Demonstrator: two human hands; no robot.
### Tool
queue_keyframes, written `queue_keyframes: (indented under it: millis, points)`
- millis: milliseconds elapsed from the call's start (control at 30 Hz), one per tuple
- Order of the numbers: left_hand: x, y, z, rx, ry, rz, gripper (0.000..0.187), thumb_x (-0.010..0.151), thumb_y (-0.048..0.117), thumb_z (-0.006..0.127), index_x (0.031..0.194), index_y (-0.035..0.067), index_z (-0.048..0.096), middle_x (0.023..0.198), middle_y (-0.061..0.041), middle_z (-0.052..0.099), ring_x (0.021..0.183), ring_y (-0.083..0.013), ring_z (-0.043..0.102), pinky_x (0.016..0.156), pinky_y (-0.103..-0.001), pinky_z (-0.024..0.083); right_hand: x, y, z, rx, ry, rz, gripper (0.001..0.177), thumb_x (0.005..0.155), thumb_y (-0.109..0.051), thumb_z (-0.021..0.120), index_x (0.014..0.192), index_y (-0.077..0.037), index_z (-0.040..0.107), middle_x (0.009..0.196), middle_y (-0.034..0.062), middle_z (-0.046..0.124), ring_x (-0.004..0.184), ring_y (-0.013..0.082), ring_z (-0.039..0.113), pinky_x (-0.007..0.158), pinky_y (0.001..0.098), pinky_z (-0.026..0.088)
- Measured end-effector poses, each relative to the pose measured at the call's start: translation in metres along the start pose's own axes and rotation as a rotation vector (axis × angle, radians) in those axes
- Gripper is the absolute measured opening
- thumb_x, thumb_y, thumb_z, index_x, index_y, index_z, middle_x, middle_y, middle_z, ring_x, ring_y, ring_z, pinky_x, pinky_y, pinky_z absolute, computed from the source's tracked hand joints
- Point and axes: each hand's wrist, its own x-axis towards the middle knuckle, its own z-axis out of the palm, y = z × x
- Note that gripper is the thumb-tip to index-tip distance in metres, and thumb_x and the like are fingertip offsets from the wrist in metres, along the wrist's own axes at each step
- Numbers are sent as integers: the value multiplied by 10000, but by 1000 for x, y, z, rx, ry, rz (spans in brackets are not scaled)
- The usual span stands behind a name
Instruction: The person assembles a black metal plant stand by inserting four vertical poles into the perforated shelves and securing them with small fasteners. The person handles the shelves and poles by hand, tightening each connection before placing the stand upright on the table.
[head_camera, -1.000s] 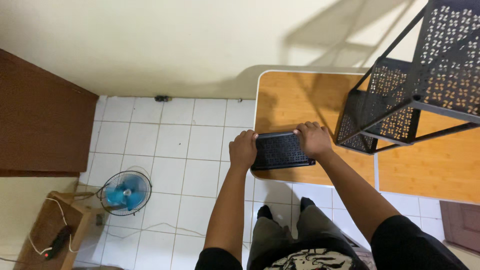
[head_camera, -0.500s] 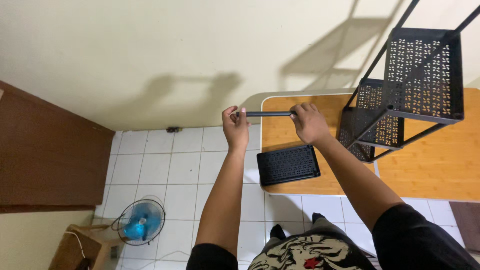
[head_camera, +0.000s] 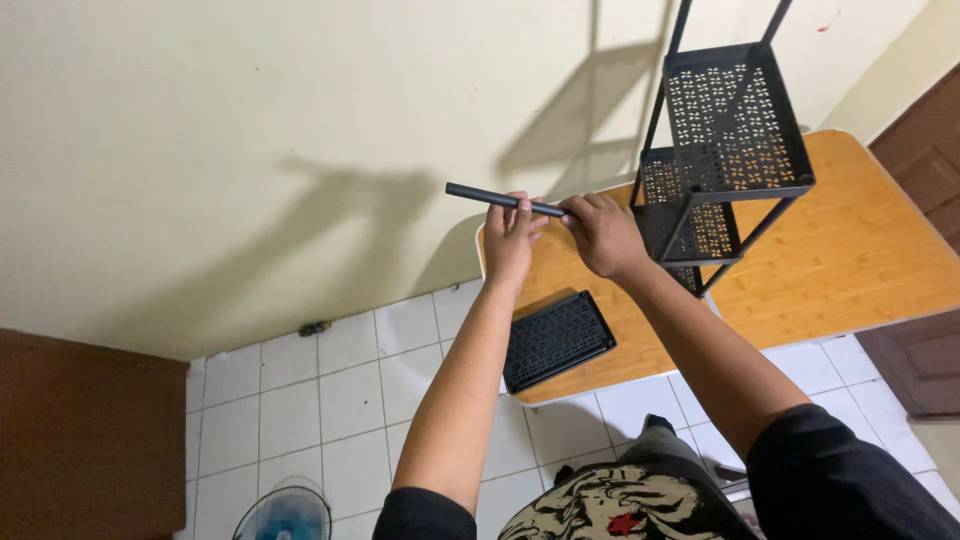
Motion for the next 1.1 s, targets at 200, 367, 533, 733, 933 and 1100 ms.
queue_keyframes:
  millis: [200, 367, 533, 733, 933, 1100]
  points:
    - [23, -9, 53, -29, -54, 56, 305, 1076, 277, 501, 1278, 52, 459, 1201, -138, 718, 989, -219, 746, 756, -308, 579, 4, 33, -32, -188, 110, -67, 215, 995, -288, 625, 1154, -162, 696, 1093, 52, 693, 1140, 293, 599, 960, 523, 412]
    - [45, -11, 98, -22, -45, 131, 290, 1070, 278, 484, 1269, 71, 445, 1143, -144, 719, 917, -200, 761, 698, -285, 611, 20, 76, -69, -303, 41, -70, 414, 801, -396, 796, 1142, -175, 718, 1222, 71, 677, 1315, 283, 535, 1108, 598, 321]
    - [59, -12, 139, 47, -10, 217, 291, 1081, 269, 499, 1267, 47, 472, 1062, -132, 745, 824, -146, 728, 632, -256, 593, 38, 124, -111, -269, -254, -68, 762, 555, -448, 928, 1231, -190, 690, 1461, 92, 530, 1480, 323, 328, 1174, 613, 250]
    - [68, -18, 168, 126, 35, 241, 268, 1077, 239, 500, 1253, 37, 504, 996, -94, 733, 777, -122, 716, 610, -253, 583, 41, 153, -121, -233, -398, -67, 887, 509, -474, 939, 1301, -206, 642, 1598, 50, 380, 1550, 307, 193, 1179, 635, 224]
    - [69, -21, 179, 178, 98, 287, 250, 1091, 222, 492, 1251, 33, 515, 958, -74, 725, 737, -104, 677, 603, -250, 581, 49, 151, -108, -249, -380, 26, 833, 577, -498, 925, 1302, -214, 628, 1613, 66, 332, 1543, 324, 170, 1169, 663, 211]
    - [66, -20, 175, 168, 181, 297, 273, 1089, 236, 498, 1274, 34, 498, 966, -71, 712, 738, -102, 648, 602, -252, 576, 56, 151, -102, -235, -362, 117, 750, 610, -480, 913, 1266, -235, 645, 1631, 71, 315, 1567, 326, 162, 1187, 664, 196]
